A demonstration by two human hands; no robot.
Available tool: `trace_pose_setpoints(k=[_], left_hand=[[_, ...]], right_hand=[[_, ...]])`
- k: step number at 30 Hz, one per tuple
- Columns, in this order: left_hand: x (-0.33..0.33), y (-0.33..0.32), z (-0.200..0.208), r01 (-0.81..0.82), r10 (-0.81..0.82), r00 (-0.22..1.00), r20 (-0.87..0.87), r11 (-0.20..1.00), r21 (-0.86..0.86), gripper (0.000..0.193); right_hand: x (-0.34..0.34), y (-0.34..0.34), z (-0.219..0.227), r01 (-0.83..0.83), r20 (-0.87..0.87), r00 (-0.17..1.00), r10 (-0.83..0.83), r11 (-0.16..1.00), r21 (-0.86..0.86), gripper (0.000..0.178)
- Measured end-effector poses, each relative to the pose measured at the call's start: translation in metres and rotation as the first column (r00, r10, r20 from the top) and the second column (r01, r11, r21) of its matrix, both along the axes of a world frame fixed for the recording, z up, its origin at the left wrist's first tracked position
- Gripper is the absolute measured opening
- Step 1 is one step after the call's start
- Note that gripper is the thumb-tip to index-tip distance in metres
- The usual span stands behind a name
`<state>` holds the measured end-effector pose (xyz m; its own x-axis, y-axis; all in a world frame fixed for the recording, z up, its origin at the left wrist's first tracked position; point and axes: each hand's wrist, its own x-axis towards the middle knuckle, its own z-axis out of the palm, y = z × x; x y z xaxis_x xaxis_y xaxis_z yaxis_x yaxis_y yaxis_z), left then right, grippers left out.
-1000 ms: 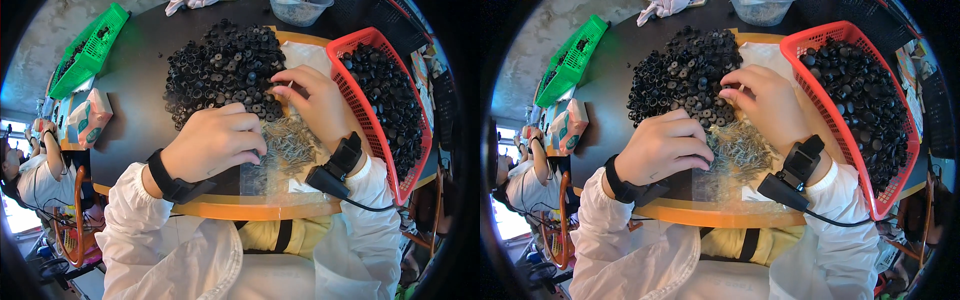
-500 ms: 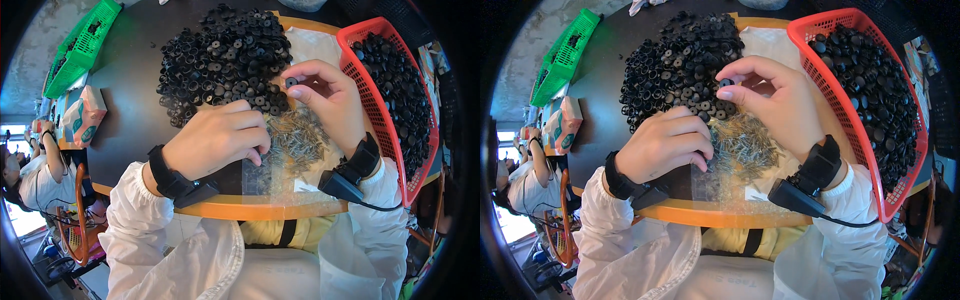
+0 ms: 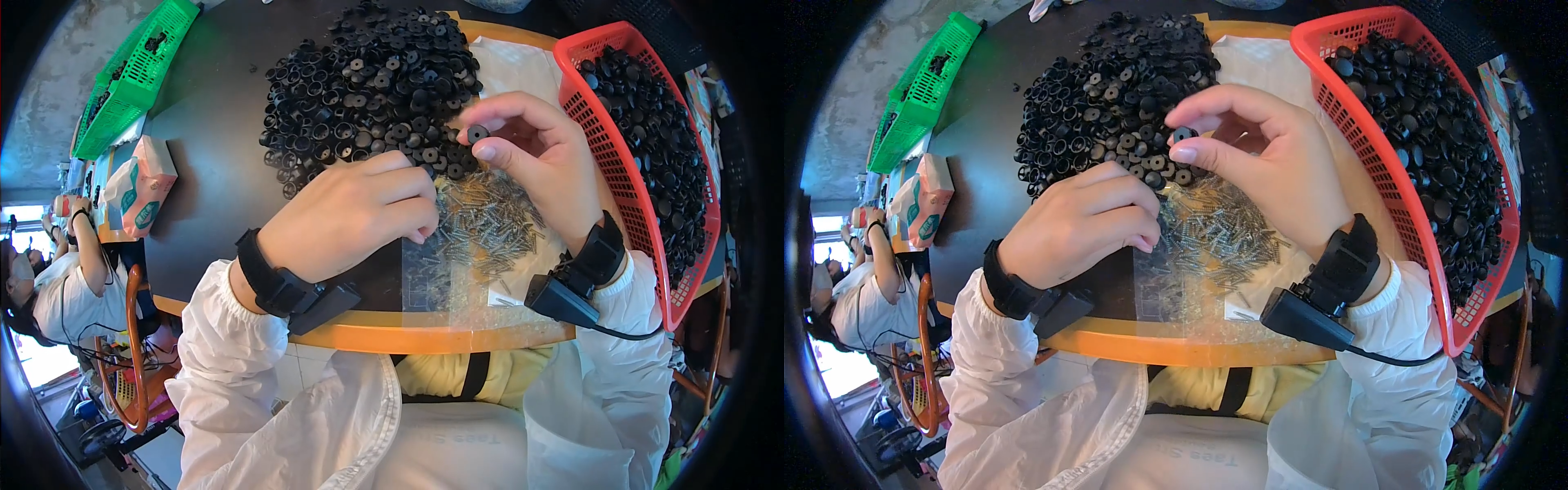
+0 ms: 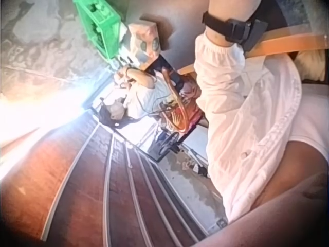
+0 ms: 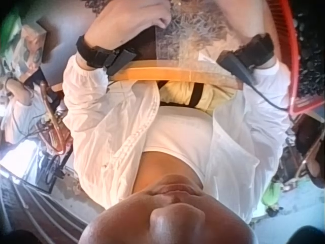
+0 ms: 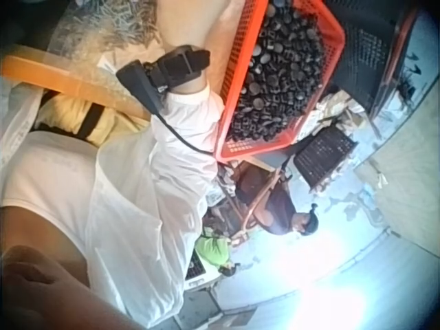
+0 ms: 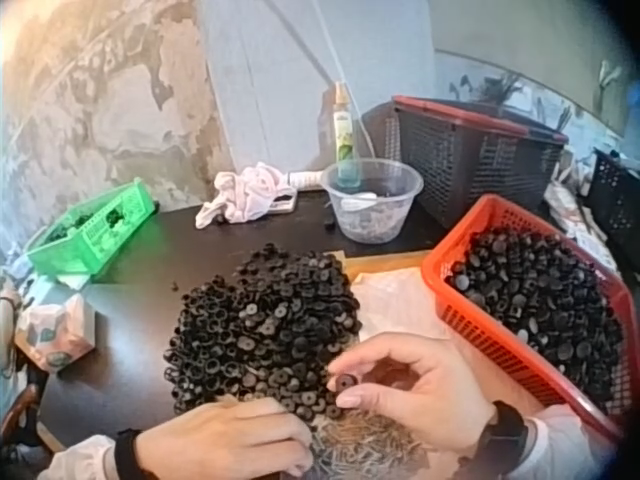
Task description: The recorder is assembling small black plastic components by inserting a metal pin into a hole in each plastic piece.
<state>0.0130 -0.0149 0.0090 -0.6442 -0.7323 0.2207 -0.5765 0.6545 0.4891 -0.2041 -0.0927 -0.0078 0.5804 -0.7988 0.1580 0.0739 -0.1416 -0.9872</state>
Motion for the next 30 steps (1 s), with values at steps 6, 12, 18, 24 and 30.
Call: trace_pose_setpoints(k=[6, 12, 18, 24, 30], left_hand=[[-0.001, 0.001, 0.0, -0.032, 0.032, 0.999, 0.013, 0.999, -0.009, 0.018], [0.001, 0.002, 0.001, -0.227, 0.156, 0.944, -0.292, 0.947, -0.226, 0.029], [-0.011, 0.006, 0.003, -0.3, 0.263, 0.723, -0.639, 0.953, 0.053, 0.018], [-0.012, 0.008, -0.003, -0.388, 0.321, 0.75, -0.578, 0.921, 0.007, 0.024], [-0.015, 0.012, -0.003, -0.386, 0.349, 0.755, -0.555, 0.921, 0.054, 0.024]], right_hand=[[0.0, 0.0, 0.0, -0.013, 0.037, 0.999, 0.012, 0.999, 0.035, 0.028], [-0.004, 0.008, 0.004, -0.112, 0.017, 0.994, 0.111, 0.994, 0.007, 0.028], [-0.001, 0.015, 0.007, -0.119, 0.007, 0.993, 0.119, 0.993, -0.009, 0.027], [0.001, 0.017, 0.007, -0.123, -0.021, 0.992, 0.123, 0.992, -0.018, 0.027], [0.0, 0.019, 0.007, -0.13, -0.068, 0.989, 0.129, 0.992, -0.004, 0.028]])
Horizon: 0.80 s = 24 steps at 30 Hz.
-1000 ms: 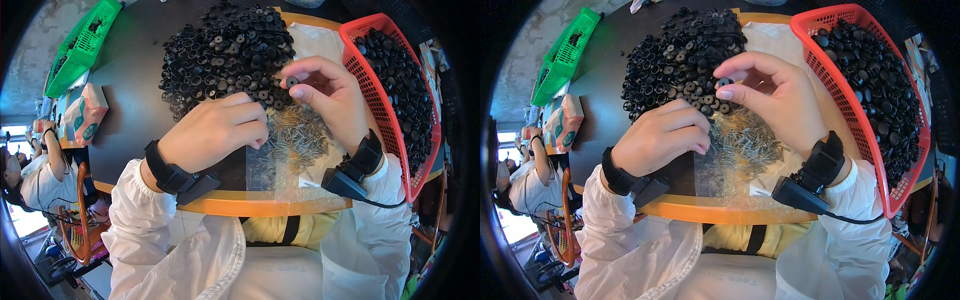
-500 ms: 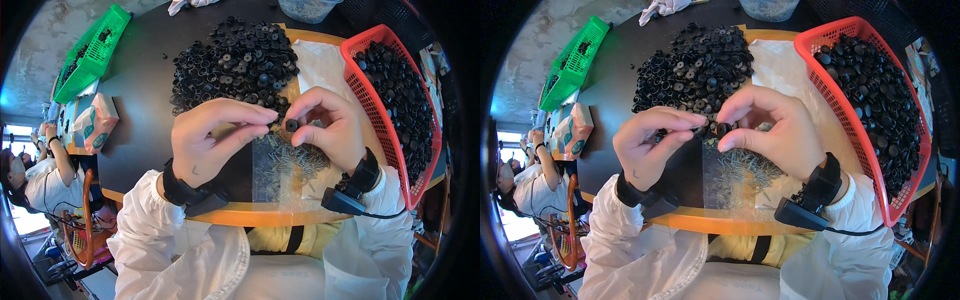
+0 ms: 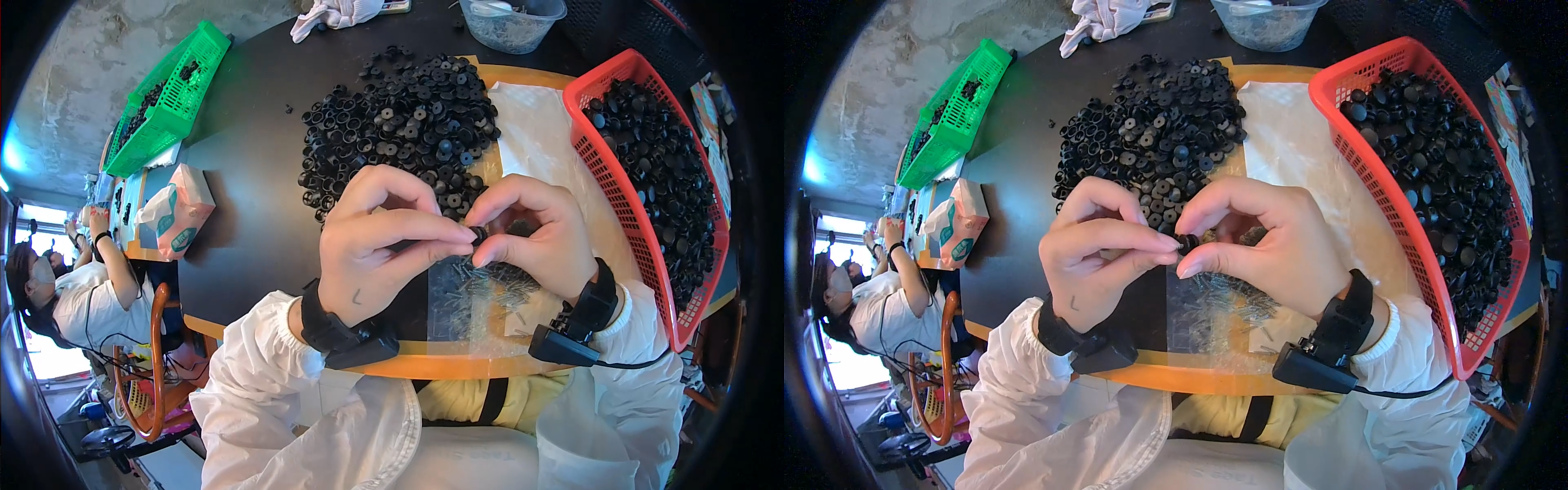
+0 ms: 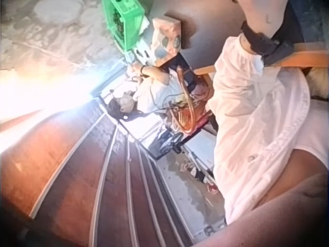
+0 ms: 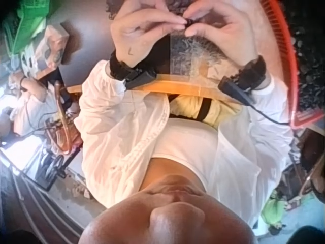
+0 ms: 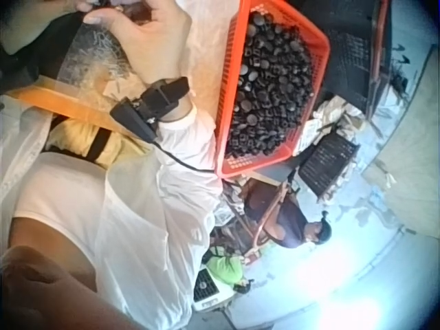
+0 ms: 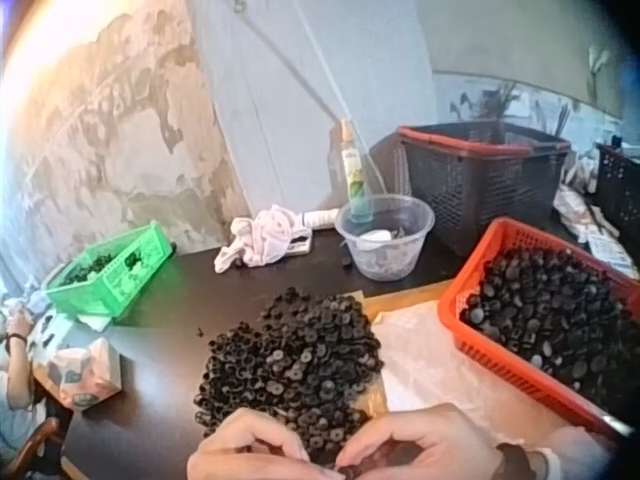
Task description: The recorder is assembling small black plastic components by inserting a metal pin into a hole in each plastic piece.
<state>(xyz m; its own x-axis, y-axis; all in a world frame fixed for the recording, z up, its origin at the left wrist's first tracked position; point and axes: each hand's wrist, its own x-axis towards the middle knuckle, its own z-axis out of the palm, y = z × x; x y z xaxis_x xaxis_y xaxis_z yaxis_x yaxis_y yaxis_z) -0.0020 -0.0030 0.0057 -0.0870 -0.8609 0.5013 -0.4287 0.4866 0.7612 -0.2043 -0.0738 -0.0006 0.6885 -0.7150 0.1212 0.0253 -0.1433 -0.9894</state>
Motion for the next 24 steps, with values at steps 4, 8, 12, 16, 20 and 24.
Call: trace_pose_setpoints(k=[4, 8, 12, 16, 20, 24], left_hand=[[0.0, 0.0, -0.001, -0.042, 0.045, 0.996, 0.072, 0.998, -0.045, 0.025], [0.002, 0.001, 0.003, -0.044, 0.063, 0.986, 0.153, 0.992, -0.121, 0.027], [0.011, -0.003, 0.005, 0.017, 0.034, 0.973, 0.226, 0.976, -0.218, 0.027], [0.02, -0.01, 0.012, 0.092, 0.058, 0.909, 0.412, 0.938, -0.333, 0.045], [0.042, -0.016, 0.027, -0.09, 0.292, 0.797, 0.529, 0.923, -0.374, 0.044], [0.072, -0.027, 0.02, 0.087, 0.095, 0.713, 0.695, 0.971, -0.222, 0.04]], right_hand=[[0.001, 0.0, -0.001, 0.004, 0.008, 1.0, -0.004, 1.0, -0.02, 0.028], [-0.001, 0.0, 0.006, -0.056, -0.004, 0.998, 0.056, 0.996, 0.066, 0.027], [-0.001, 0.002, 0.006, -0.1, 0.13, 0.988, 0.086, 0.989, 0.111, 0.025], [0.001, 0.0, 0.004, -0.103, 0.163, 0.984, 0.07, 0.974, 0.203, 0.027], [0.0, -0.007, -0.002, 0.058, 0.258, 0.954, -0.152, 0.938, 0.34, 0.027], [-0.001, -0.012, -0.002, 0.079, 0.233, 0.959, -0.164, 0.938, 0.337, 0.022]])
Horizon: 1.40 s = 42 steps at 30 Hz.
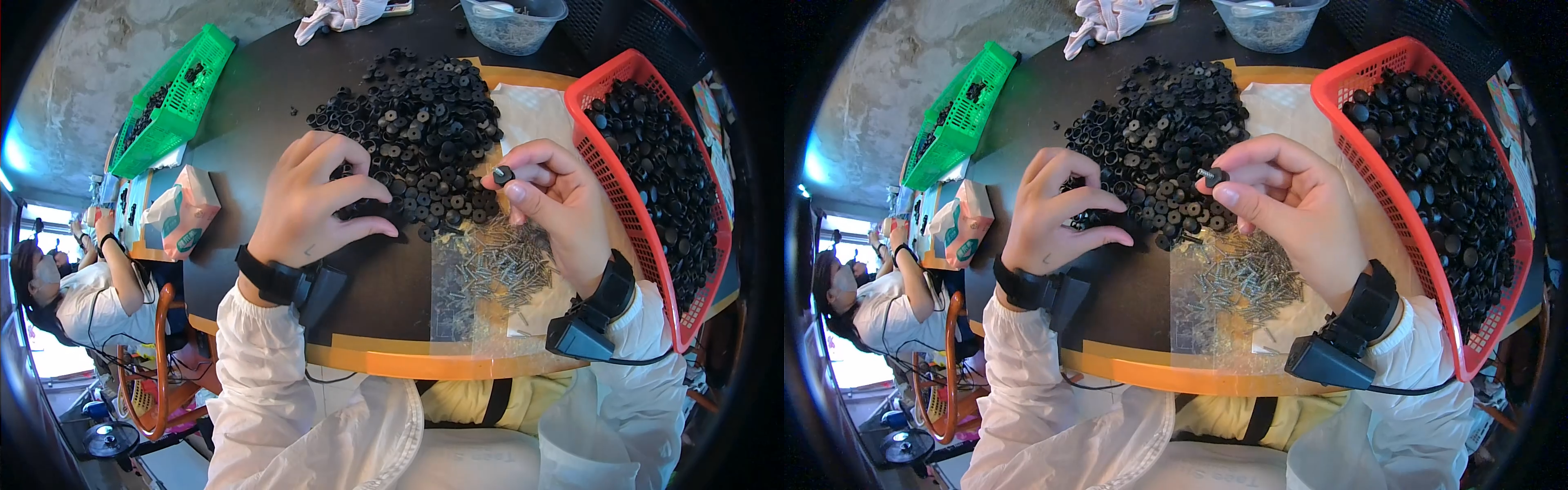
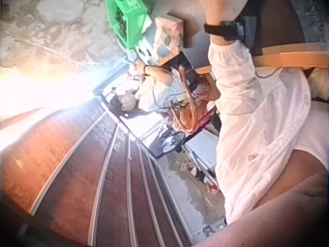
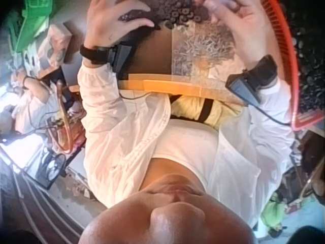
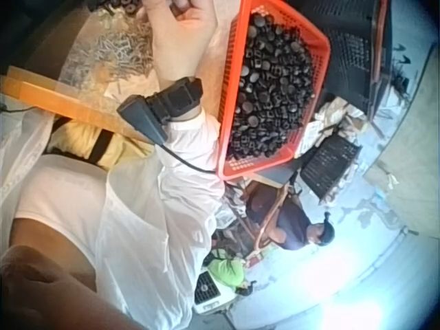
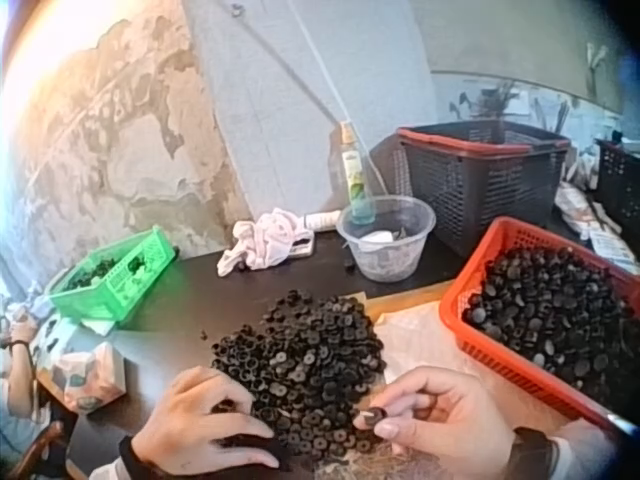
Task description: The recorder is assembling small black plastic components by inserting a metal pin into a hole in each plastic piece.
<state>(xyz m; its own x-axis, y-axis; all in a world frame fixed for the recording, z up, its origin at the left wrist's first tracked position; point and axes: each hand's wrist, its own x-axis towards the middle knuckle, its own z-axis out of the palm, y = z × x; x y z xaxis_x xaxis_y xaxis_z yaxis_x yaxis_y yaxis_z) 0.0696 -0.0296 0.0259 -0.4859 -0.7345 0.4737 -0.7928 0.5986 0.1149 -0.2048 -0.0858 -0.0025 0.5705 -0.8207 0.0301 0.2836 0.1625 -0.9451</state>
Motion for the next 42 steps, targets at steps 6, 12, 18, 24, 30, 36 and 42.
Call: trace_pose_setpoints(k=[6, 12, 18, 24, 30, 36, 42], left_hand=[[0.0, -0.004, -0.009, 0.021, -0.022, 1.0, 0.003, 0.995, 0.099, 0.022], [-0.018, 0.001, -0.006, 0.095, -0.065, 0.97, -0.233, 0.988, 0.119, 0.024], [-0.053, 0.018, -0.014, 0.13, 0.041, 0.865, -0.5, 0.944, 0.303, 0.029], [-0.051, 0.015, -0.012, 0.108, -0.015, 0.901, -0.434, 0.976, 0.191, 0.035], [-0.056, 0.015, -0.017, 0.114, -0.003, 0.857, -0.515, 0.976, 0.186, 0.032], [-0.061, 0.02, -0.017, 0.063, 0.097, 0.814, -0.572, 0.965, 0.254, 0.031], [-0.058, 0.019, -0.022, 0.103, 0.064, 0.797, -0.6, 0.966, 0.239, 0.033]], right_hand=[[0.003, 0.004, -0.001, -0.026, -0.05, 0.998, 0.024, 0.999, -0.034, 0.022], [0.005, 0.01, 0.001, -0.095, -0.207, 0.977, 0.05, 0.972, -0.214, 0.02], [0.004, 0.016, 0.007, -0.166, -0.325, 0.944, 0.064, 0.941, -0.296, 0.023], [0.005, 0.017, 0.005, -0.113, -0.338, 0.94, -0.051, 0.887, -0.448, 0.023], [0.006, 0.017, 0.005, -0.075, -0.325, 0.942, -0.086, 0.888, -0.453, 0.021], [0.006, 0.016, 0.004, -0.075, -0.324, 0.936, -0.135, 0.824, -0.561, 0.021], [0.006, 0.017, 0.004, -0.06, -0.329, 0.935, -0.133, 0.855, -0.515, 0.02]])
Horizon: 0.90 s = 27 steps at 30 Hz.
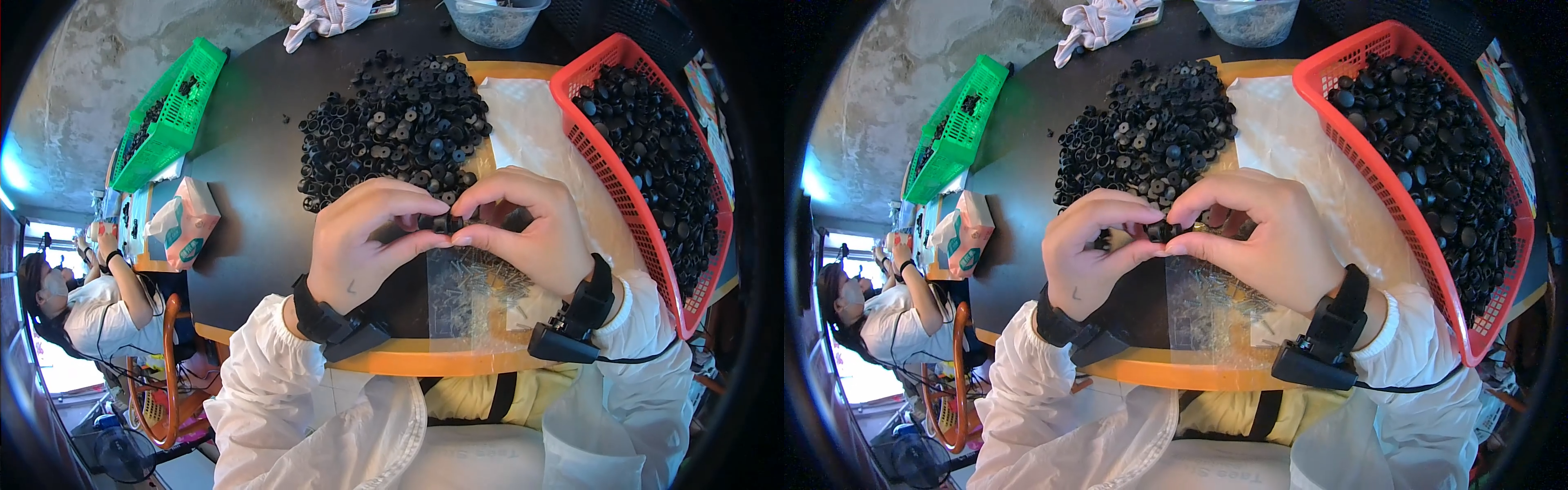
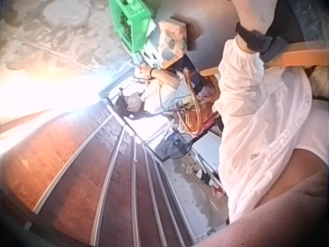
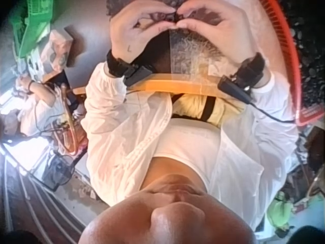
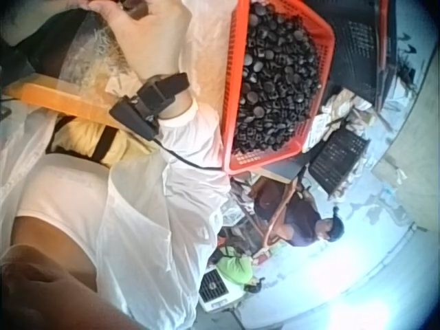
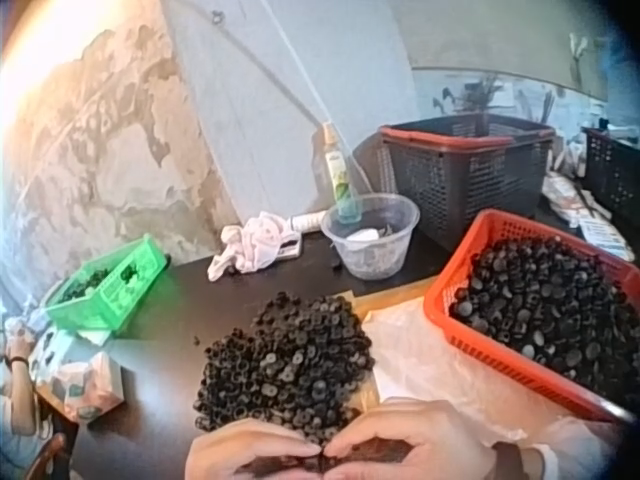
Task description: The recorder is assembling small black plastic components by inserting a metal pin into a hole in each plastic piece.
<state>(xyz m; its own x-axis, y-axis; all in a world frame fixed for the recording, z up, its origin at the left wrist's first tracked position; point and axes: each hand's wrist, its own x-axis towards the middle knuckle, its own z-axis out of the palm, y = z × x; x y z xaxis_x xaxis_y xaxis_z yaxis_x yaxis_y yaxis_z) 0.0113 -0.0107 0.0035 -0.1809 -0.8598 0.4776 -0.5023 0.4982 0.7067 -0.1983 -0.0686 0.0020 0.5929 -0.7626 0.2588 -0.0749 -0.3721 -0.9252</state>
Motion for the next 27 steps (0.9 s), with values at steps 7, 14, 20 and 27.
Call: trace_pose_setpoints(k=[7, 14, 20, 27], left_hand=[[-0.0031, 0.0017, -0.0021, -0.025, 0.025, 0.999, -0.039, 1.0, 0.007, 0.035], [-0.0042, 0.0038, -0.0026, -0.011, 0.011, 0.997, -0.074, 1.0, 0.002, 0.033], [-0.0042, 0.0051, -0.0029, 0.002, 0.001, 0.993, -0.116, 1.0, 0.022, 0.033], [-0.0055, 0.0044, -0.0027, 0.008, -0.011, 0.991, -0.134, 1.0, -0.021, 0.033]], right_hand=[[-0.0001, 0.0007, 0.0002, -0.021, 0.029, 0.999, 0.018, 0.992, 0.122, 0.02], [0.0, 0.0023, -0.0009, -0.04, 0.115, 0.993, 0.019, 0.982, 0.185, 0.022], [-0.0002, 0.0029, -0.0006, -0.04, 0.143, 0.99, 0.023, 0.993, 0.113, 0.02], [0.0005, 0.003, -0.0026, -0.054, 0.192, 0.981, 0.026, 0.989, 0.138, 0.02]])
